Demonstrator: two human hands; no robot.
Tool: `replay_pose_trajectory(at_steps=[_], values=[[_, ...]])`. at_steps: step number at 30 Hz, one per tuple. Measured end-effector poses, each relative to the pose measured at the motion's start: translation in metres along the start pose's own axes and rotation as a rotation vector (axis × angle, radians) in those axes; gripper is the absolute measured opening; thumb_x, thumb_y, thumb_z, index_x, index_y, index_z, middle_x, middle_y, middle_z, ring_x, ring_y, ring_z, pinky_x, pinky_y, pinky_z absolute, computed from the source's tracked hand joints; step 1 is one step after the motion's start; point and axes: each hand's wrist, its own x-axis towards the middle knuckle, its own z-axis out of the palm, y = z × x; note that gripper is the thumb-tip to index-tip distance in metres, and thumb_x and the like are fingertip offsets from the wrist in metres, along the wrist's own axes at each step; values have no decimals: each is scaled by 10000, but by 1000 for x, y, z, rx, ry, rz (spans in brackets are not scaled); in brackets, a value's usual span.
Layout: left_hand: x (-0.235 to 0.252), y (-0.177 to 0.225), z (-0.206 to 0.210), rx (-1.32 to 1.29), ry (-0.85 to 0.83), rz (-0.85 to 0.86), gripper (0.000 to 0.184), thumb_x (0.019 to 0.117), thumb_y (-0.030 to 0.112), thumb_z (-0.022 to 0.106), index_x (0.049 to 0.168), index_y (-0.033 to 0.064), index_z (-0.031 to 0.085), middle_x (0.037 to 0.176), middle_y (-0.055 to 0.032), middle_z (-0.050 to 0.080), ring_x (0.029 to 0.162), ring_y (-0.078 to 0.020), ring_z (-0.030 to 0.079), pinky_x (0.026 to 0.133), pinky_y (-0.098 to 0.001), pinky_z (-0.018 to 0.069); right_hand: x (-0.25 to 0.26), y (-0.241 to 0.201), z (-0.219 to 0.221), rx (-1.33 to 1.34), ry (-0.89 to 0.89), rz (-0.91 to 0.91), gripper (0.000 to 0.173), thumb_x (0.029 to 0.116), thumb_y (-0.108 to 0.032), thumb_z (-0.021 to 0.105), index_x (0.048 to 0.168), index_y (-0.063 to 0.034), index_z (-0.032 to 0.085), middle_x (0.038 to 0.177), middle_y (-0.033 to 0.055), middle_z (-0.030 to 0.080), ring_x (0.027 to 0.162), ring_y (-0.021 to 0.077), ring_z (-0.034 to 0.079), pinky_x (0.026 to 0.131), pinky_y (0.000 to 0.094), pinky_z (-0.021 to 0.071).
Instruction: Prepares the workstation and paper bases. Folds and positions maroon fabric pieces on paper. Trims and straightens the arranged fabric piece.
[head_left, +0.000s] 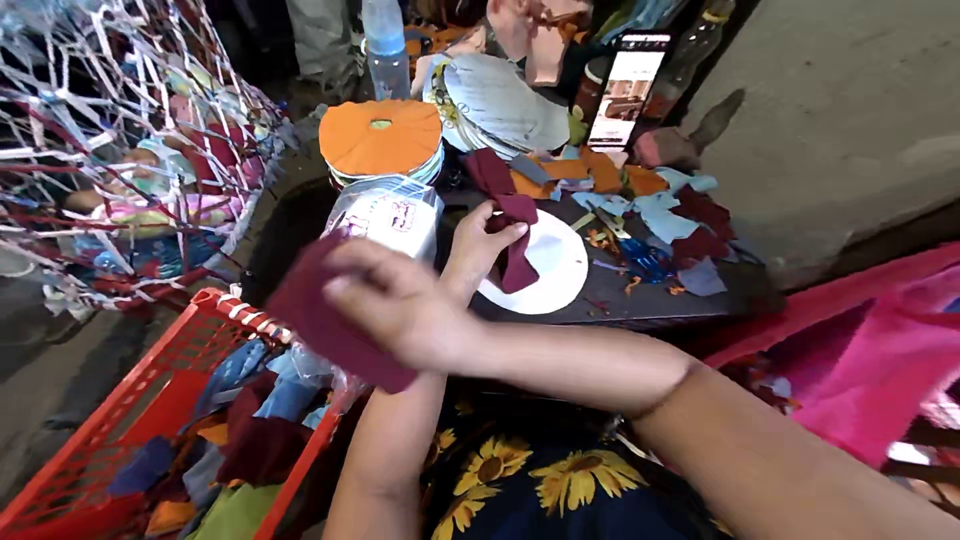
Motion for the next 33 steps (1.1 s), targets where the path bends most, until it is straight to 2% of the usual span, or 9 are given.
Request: replay_pose_trajectory(at_steps=[3,8,13,16,19,21,24,29,33], values=[[-8,29,2,27,4,-122,396,888,16,730,1258,-45,600,1126,-140,677,1015,-127,660,927,-319,552,28,9,65,-198,-236,-149,196,1000,5,560,1142,87,668,1031,188,701,951,259,693,837,439,576],[-13,40,1,17,-4,-156,493,889,-11,714,1347,-60,537,1209,-178,641,1074,-145,639,962,-320,533,11,19,92,-363,-570,-203,323,1034,-141,589,1297,36,651,1260,197,683,1236,324,622,1085,438,454],[-12,30,0,-68,-27,-78,524,892,17,716,1366,-68,508,1187,-145,647,1042,-113,648,937,-291,546,-22,22,-6,-431,-62,-381,219,957,-49,619,1120,53,723,1151,167,717,1111,248,681,963,382,556],[-10,22,-2,-135,-101,11,474,884,46,691,1322,-61,544,1184,-115,667,1049,-113,657,931,-311,559,-45,49,-113,-525,355,-431,272,1037,-152,547,1217,39,619,1250,141,660,1168,176,640,974,349,559],[-18,52,6,-145,-109,-101,445,885,-22,686,1307,-43,545,1129,-81,670,1004,-89,665,910,-296,570,-53,28,-160,-419,687,-88,398,983,-182,628,1310,17,518,1210,47,599,1060,57,604,882,246,539],[-19,52,9,-175,-143,-85,428,877,-55,678,1286,-49,552,1114,-64,672,995,-79,662,907,-286,566,-55,23,-172,-276,629,152,275,962,-158,646,1194,-36,564,1036,-8,625,899,38,626,794,260,560],[-23,51,8,-259,-218,-70,335,922,-8,632,1250,-9,566,1079,-2,684,975,-55,669,892,-275,574,-60,30,-176,-221,531,194,52,958,-76,639,959,-85,587,836,-46,617,752,22,621,725,231,562],[-25,59,3,-275,-222,-116,211,998,15,517,1190,39,599,975,45,698,831,-23,674,755,-228,584,-67,21,-178,-211,552,79,103,966,-43,630,1010,-121,579,869,-87,653,764,1,653,714,213,588],[-23,68,7,-88,-157,-118,136,999,22,553,1106,-11,630,912,4,692,774,-36,667,711,-240,583,-75,13,-185,-344,659,-44,105,956,-54,643,1029,-108,590,910,-100,643,786,-21,646,713,192,581]])
